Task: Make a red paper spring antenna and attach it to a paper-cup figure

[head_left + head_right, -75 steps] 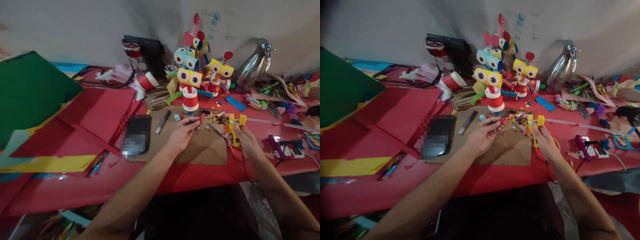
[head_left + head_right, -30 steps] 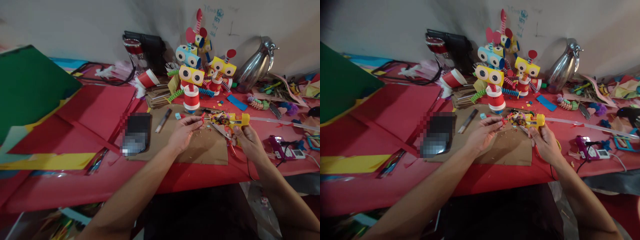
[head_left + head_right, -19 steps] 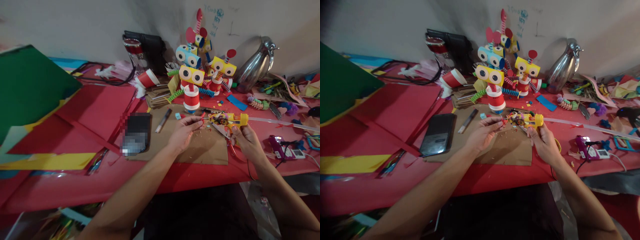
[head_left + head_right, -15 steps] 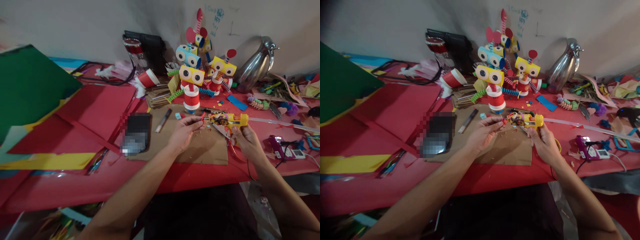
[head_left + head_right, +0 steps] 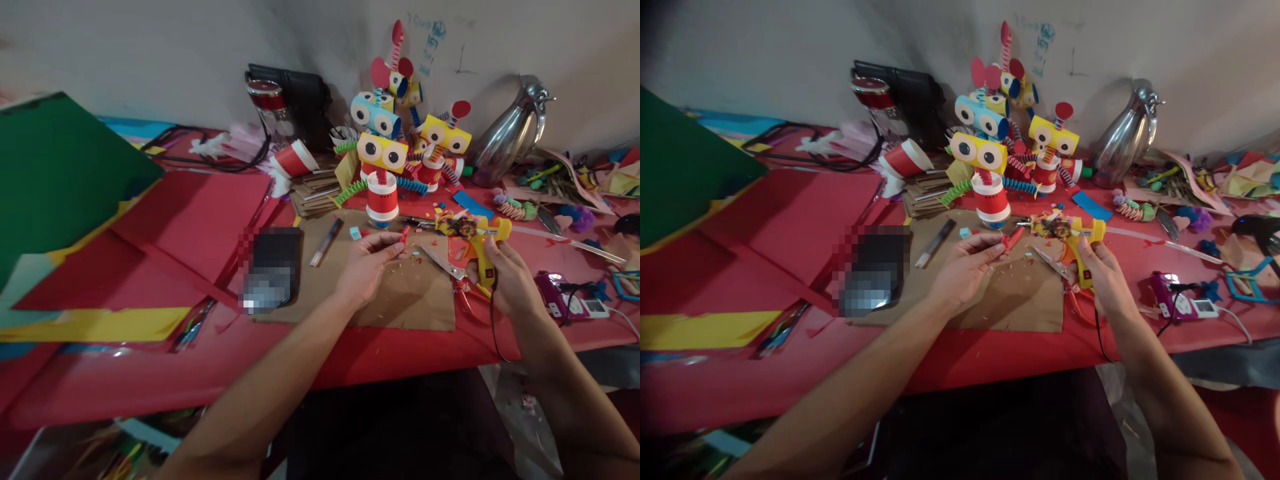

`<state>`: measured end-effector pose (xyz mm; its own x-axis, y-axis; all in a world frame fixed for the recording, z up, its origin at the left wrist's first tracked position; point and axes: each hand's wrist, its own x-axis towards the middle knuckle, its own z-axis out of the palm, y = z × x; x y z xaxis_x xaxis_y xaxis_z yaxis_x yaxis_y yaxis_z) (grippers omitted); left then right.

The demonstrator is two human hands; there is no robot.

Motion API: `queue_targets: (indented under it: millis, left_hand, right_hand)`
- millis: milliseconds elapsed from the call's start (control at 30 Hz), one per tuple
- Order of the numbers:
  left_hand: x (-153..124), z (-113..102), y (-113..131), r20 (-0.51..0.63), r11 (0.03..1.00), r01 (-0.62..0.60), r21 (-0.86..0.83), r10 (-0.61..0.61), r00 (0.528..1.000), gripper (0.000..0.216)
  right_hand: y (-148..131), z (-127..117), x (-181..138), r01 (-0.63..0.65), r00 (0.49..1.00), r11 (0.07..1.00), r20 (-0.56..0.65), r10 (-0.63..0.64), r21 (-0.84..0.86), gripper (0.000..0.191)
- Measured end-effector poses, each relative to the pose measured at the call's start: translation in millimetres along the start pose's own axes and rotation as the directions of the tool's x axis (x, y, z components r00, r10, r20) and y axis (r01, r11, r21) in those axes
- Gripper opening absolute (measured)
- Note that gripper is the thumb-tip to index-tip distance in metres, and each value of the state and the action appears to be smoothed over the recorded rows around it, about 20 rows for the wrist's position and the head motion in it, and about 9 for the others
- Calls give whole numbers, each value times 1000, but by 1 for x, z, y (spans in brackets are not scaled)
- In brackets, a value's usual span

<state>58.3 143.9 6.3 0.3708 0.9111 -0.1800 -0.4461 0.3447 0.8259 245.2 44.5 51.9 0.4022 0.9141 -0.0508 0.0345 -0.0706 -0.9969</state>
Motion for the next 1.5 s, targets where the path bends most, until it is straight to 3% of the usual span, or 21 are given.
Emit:
queue_targets:
  millis: [133, 233, 367, 567, 667, 733, 800, 933, 1067, 1233, 1400, 1500]
  left_hand:
    - [0, -2, -2, 3, 998, -53, 41, 53, 999, 15]
    - [0, -2, -1, 13, 993, -82, 86, 81, 997, 15]
    - [0, -2, -1, 12, 988, -99, 118, 98, 995, 16]
    - [-1, -2, -2, 38, 959, -159, 234, 154, 987, 12]
    - [-7, -3, 12, 106, 889, -249, 384, 225, 969, 7]
    - [-13, -6, 29, 182, 827, -275, 490, 211, 960, 9]
    - [-20, -11, 47, 254, 748, -244, 617, 103, 962, 10]
    - [-29, -27, 62, 258, 492, -191, 849, -71, 964, 15]
    - [-30, -43, 48, 189, 311, -139, 940, -140, 972, 17]
    - [-28, -47, 35, 177, 211, -146, 967, -138, 975, 15]
    - [-29, -44, 33, 195, 75, -185, 980, -163, 967, 16]
    - [-30, -43, 30, 217, 55, -211, 976, -146, 965, 14]
  right_hand:
    - [3, -23, 27, -145, 982, 987, -114, 153, 71, 43]
    - [10, -44, 48, -262, 954, 964, -161, 252, -48, 38]
    - [25, -63, 64, -291, 952, 887, -200, 231, -359, 34]
    - [34, -74, 64, -269, 953, 731, -285, 106, -627, 33]
    - [32, -68, 45, -162, 944, 617, -302, -130, -771, 14]
    - [31, -60, 25, 35, 906, 457, -165, -390, -889, 16]
    - [32, -48, 2, 248, 860, 421, -2, -510, -872, 19]
    - [45, -25, -42, 449, 838, 494, 158, -523, -744, 14]
    - [74, -11, -76, 495, 835, 561, 184, -519, -664, 22]
    - [90, -8, -93, 507, 800, 482, 181, -572, -715, 29]
    - [85, -9, -89, 535, 749, 378, 218, -625, -756, 20]
    - [87, -9, -90, 535, 740, 332, 242, -627, -777, 15]
